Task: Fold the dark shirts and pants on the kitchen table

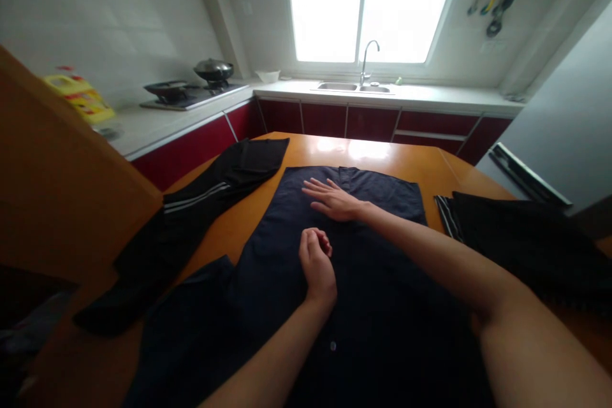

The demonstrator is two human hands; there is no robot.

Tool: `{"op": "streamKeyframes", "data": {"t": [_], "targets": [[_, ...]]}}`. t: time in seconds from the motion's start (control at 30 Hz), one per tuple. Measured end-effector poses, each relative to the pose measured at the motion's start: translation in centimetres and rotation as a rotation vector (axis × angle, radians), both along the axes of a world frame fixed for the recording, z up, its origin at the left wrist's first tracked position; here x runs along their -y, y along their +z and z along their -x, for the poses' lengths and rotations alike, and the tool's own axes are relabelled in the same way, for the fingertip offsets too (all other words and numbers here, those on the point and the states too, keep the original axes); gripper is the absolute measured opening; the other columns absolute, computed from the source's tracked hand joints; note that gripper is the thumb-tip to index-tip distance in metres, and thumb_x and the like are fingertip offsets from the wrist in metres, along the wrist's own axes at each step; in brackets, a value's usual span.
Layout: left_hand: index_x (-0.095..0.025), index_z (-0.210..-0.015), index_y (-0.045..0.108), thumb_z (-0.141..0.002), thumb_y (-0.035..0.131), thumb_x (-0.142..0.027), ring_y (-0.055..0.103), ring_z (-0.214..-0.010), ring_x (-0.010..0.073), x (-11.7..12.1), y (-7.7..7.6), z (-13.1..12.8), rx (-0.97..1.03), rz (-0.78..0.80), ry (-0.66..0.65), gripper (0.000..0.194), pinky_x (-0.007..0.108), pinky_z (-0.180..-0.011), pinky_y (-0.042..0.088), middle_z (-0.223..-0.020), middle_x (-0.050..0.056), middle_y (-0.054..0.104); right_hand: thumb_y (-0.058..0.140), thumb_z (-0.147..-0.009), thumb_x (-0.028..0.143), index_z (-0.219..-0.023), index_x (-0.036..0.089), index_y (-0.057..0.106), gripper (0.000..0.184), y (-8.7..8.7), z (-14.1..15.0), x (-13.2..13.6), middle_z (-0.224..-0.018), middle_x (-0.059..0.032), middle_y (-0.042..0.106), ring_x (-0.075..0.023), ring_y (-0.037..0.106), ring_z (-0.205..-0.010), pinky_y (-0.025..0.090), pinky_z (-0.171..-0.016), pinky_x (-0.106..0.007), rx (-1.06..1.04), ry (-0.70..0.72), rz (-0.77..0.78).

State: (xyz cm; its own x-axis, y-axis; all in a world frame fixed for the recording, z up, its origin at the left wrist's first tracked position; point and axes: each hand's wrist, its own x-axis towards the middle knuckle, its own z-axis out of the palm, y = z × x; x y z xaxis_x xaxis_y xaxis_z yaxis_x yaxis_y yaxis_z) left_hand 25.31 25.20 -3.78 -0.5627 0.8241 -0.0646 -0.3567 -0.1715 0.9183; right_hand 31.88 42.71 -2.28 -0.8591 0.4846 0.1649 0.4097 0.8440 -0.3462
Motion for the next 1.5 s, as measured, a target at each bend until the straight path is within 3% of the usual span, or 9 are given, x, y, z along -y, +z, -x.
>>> {"op": "streamKeyframes", "data": {"t": [0.13,0.4,0.67,0.73,0.87,1.03,1.13,1.3,1.5], "targets": [[-0.020,-0.076,0.049,-0.097,0.044,-0.038,0.041,-0.058,0.0113,-0.2,0.0,0.1,-0.020,-0.056,0.012,0.028,0.021,-0.054,0.036,-0.068,-0.003,0.045,0.037,-0.103,0.051,-0.159,0.034,0.019,0.062,-0.4,-4.2,3.9,-0.166,0.0015,0.016,-0.0223,0.009,-0.154,0.001,-0.124,-0.051,0.090,0.050,0.032],[-0.020,-0.076,0.052,-0.094,0.046,-0.034,0.046,-0.059,0.0110,-0.3,0.1,0.2,-0.046,-0.055,0.005,0.024,0.020,-0.053,0.038,-0.069,-0.002,0.049,0.027,-0.103,0.054,-0.161,0.021,0.018,0.067,-0.7,-9.9,-2.5,-0.166,-0.0096,0.014,-0.0263,0.012,-0.153,0.009,-0.123,-0.054,0.157,-0.471,-0.030],[-0.019,-0.075,0.052,-0.094,0.044,-0.031,0.046,-0.059,0.0110,-0.4,0.2,0.1,-0.069,-0.068,-0.014,0.023,0.020,-0.053,0.038,-0.067,-0.002,0.049,0.031,-0.102,0.057,-0.161,0.029,0.014,0.068,-1.8,-12.8,8.0,-0.167,-0.0026,0.015,-0.0238,0.012,-0.153,0.006,-0.125,-0.049,0.171,-0.225,-0.032],[-0.019,-0.075,0.052,-0.094,0.044,-0.029,0.046,-0.058,0.0110,-0.4,0.2,0.1,-0.073,-0.070,-0.011,0.023,0.020,-0.052,0.037,-0.067,-0.002,0.049,0.028,-0.101,0.059,-0.161,0.025,0.017,0.069,-2.3,-13.3,7.0,-0.167,-0.0056,0.014,-0.0253,0.011,-0.154,0.008,-0.124,-0.051,0.180,-0.373,-0.011],[-0.019,-0.074,0.052,-0.093,0.044,-0.027,0.046,-0.058,0.0108,-0.4,0.2,0.1,-0.068,-0.076,-0.010,0.021,0.020,-0.053,0.037,-0.067,-0.002,0.049,0.022,-0.102,0.057,-0.159,0.015,0.024,0.071,-2.5,-15.2,0.6,-0.166,-0.0128,0.017,-0.0276,0.012,-0.154,0.008,-0.123,-0.054,0.200,-0.778,0.028],[-0.020,-0.074,0.052,-0.092,0.045,-0.029,0.047,-0.058,0.0108,-0.5,0.0,0.1,-0.057,-0.070,-0.017,0.021,0.020,-0.054,0.037,-0.068,-0.003,0.049,0.020,-0.102,0.058,-0.156,0.007,0.027,0.075,-1.4,-16.0,-3.1,-0.164,-0.0199,0.020,-0.0302,0.015,-0.153,0.009,-0.122,-0.056,0.147,-0.978,0.054],[-0.020,-0.075,0.051,-0.092,0.043,-0.028,0.047,-0.058,0.0109,-0.7,-0.2,0.1,-0.060,-0.068,-0.022,0.021,0.020,-0.054,0.037,-0.067,-0.003,0.049,0.022,-0.103,0.050,-0.155,0.008,0.031,0.067,-0.6,-13.5,-0.3,-0.164,-0.0187,0.021,-0.0300,0.016,-0.153,0.010,-0.121,-0.059,0.076,-0.944,-0.021],[-0.020,-0.075,0.050,-0.093,0.039,-0.029,0.047,-0.058,0.0109,-1.2,-0.7,0.2,-0.107,-0.080,-0.035,0.023,0.020,-0.055,0.039,-0.067,-0.003,0.049,0.032,-0.102,0.041,-0.157,0.012,0.029,0.062,0.3,-8.4,9.0,-0.166,-0.0133,0.018,-0.0268,0.012,-0.154,0.011,-0.121,-0.058,0.053,-0.719,0.035],[-0.018,-0.078,0.053,-0.091,0.033,-0.020,0.054,-0.060,0.0123,-2.1,1.4,0.2,-0.354,0.129,-0.233,0.024,0.022,-0.060,0.045,-0.070,0.000,0.056,0.036,-0.098,0.030,-0.155,0.006,0.032,0.062,1.7,-7.2,16.3,-0.164,-0.0178,0.023,-0.0278,0.019,-0.152,0.024,-0.121,-0.051,-0.019,-0.889,0.219]]}}
